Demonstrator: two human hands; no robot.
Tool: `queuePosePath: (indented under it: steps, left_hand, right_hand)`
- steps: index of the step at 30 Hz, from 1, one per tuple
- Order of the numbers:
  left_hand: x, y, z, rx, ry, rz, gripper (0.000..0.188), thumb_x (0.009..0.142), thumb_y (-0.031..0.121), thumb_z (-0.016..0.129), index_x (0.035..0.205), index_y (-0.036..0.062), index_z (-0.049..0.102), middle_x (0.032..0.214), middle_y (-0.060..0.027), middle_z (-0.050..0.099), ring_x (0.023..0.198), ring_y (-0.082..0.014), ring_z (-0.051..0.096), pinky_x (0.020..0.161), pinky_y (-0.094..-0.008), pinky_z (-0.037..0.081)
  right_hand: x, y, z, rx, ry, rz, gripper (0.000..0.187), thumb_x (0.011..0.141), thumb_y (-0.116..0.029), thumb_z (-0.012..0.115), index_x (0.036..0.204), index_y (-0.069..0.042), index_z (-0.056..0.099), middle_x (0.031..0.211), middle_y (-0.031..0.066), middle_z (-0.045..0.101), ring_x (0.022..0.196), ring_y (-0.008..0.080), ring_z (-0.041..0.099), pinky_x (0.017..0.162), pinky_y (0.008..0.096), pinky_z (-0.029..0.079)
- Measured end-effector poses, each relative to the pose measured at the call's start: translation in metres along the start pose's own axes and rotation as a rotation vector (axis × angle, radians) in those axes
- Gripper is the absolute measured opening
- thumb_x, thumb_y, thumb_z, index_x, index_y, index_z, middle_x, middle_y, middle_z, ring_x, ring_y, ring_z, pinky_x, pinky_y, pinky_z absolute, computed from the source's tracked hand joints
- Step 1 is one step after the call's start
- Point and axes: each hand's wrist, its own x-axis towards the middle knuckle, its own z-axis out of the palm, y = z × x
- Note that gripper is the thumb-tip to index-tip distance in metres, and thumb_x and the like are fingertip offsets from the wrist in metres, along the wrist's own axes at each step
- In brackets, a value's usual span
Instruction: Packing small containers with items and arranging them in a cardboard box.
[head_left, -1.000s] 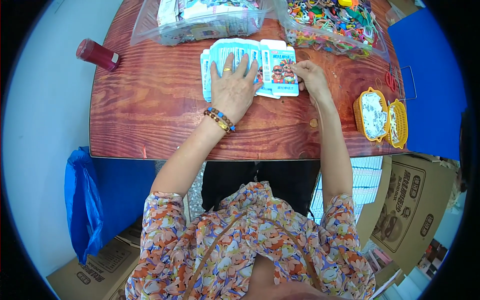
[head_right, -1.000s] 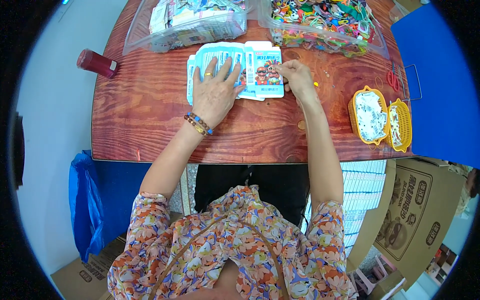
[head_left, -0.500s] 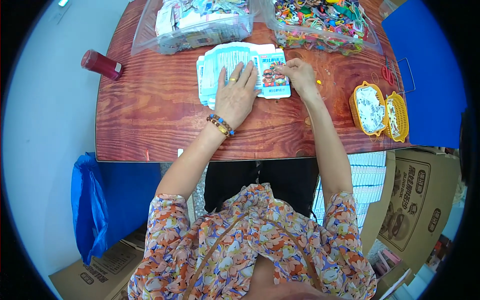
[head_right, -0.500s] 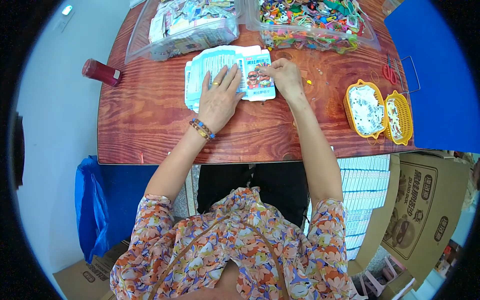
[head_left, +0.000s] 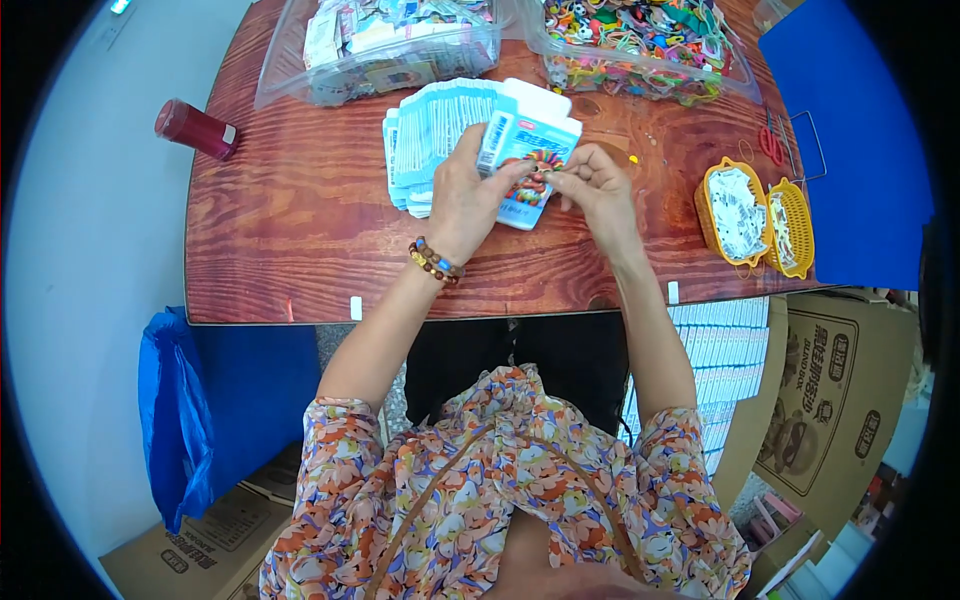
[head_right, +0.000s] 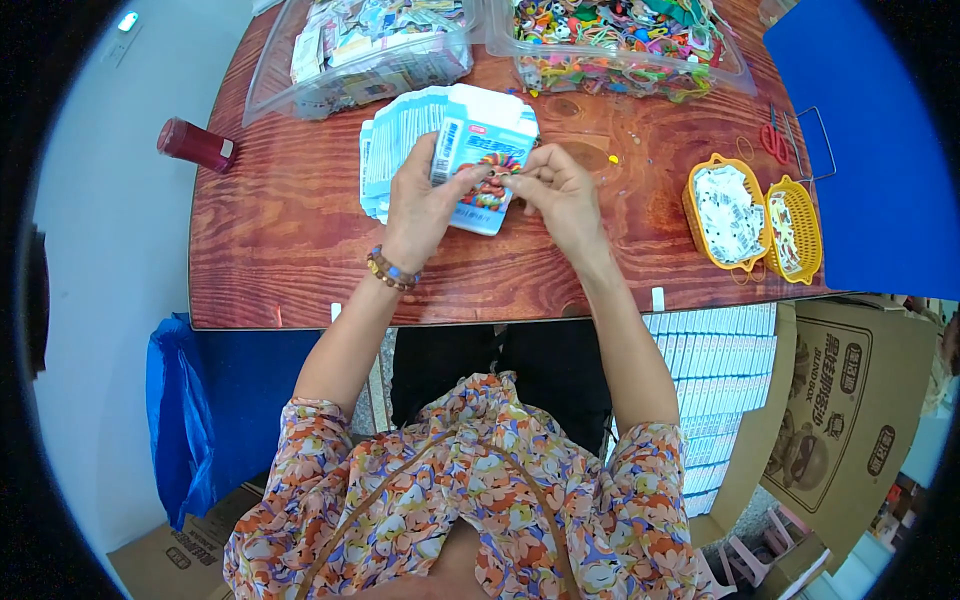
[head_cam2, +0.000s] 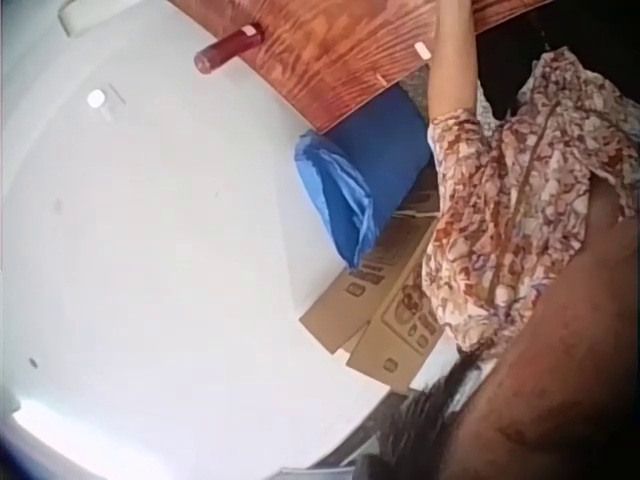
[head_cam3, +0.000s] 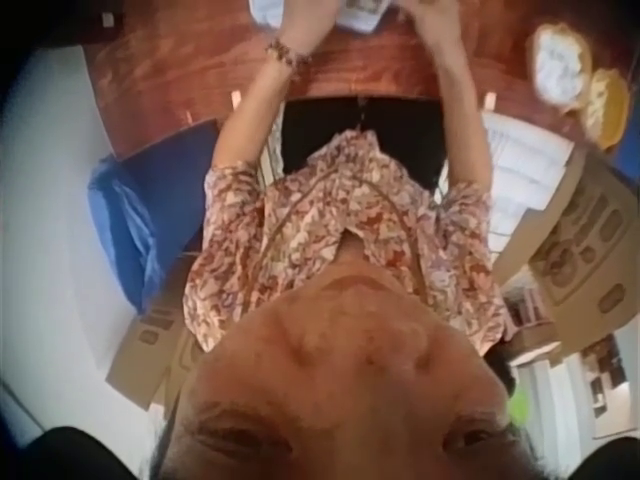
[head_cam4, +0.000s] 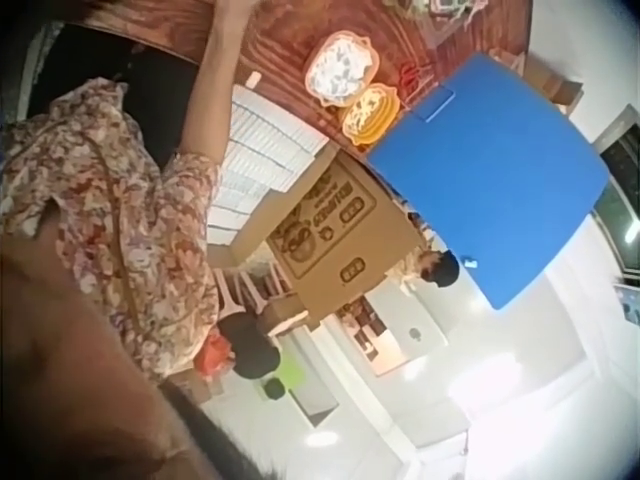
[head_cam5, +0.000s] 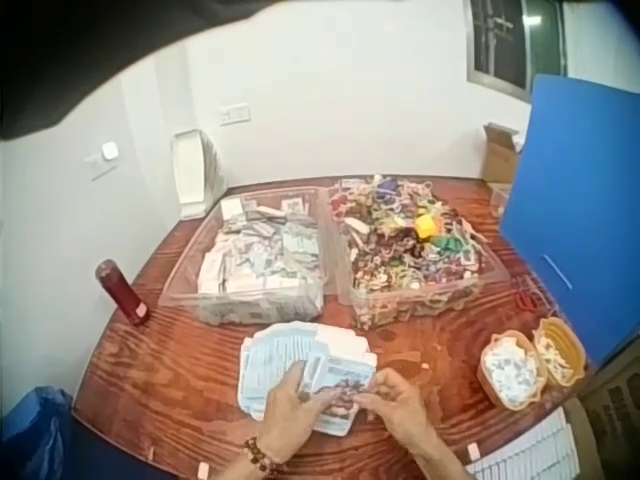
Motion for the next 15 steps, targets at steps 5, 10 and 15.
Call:
queuePosePath:
  steps: [5,10,15]
  left_hand:
    - [-0.011,-0.014,-0.009,-0.304,-0.029,-0.117,0.019,0.087,0.012,0.073,0.085,-0.0007,0.059,0.081,-0.0023,0.067,0.068,-0.0035,0.058,0.058,-0.0237,0.047]
    - [-0.023,-0.006,-0.015,-0.313,-0.042,-0.195,0.028,0.085,0.015,0.075,0.102,-0.0034,0.063,0.085,-0.0085,0.068,0.071,-0.0105,0.061,0.063,-0.0286,0.050]
    - [-0.048,0.019,-0.011,0.509,0.081,0.199,0.102,0.068,0.024,0.087,0.145,-0.0058,0.028,0.124,-0.0259,0.049,0.110,-0.0396,0.053,0.089,-0.0465,0.047]
  right_hand:
    - [0.000,-0.024,0.020,0.147,0.027,0.102,0.022,0.092,-0.014,0.067,0.112,-0.004,0.063,0.087,0.0010,0.068,0.070,0.0045,0.057,0.059,0.0200,0.044]
    - [-0.002,-0.014,0.018,-0.051,0.016,0.083,0.012,0.092,-0.015,0.068,0.090,-0.003,0.069,0.076,-0.0002,0.066,0.063,0.0052,0.058,0.059,0.0196,0.046]
    - [-0.017,-0.020,0.042,0.021,0.042,0.144,0.013,0.093,-0.011,0.066,0.097,0.000,0.070,0.081,0.0000,0.068,0.069,0.0048,0.061,0.066,0.0204,0.049]
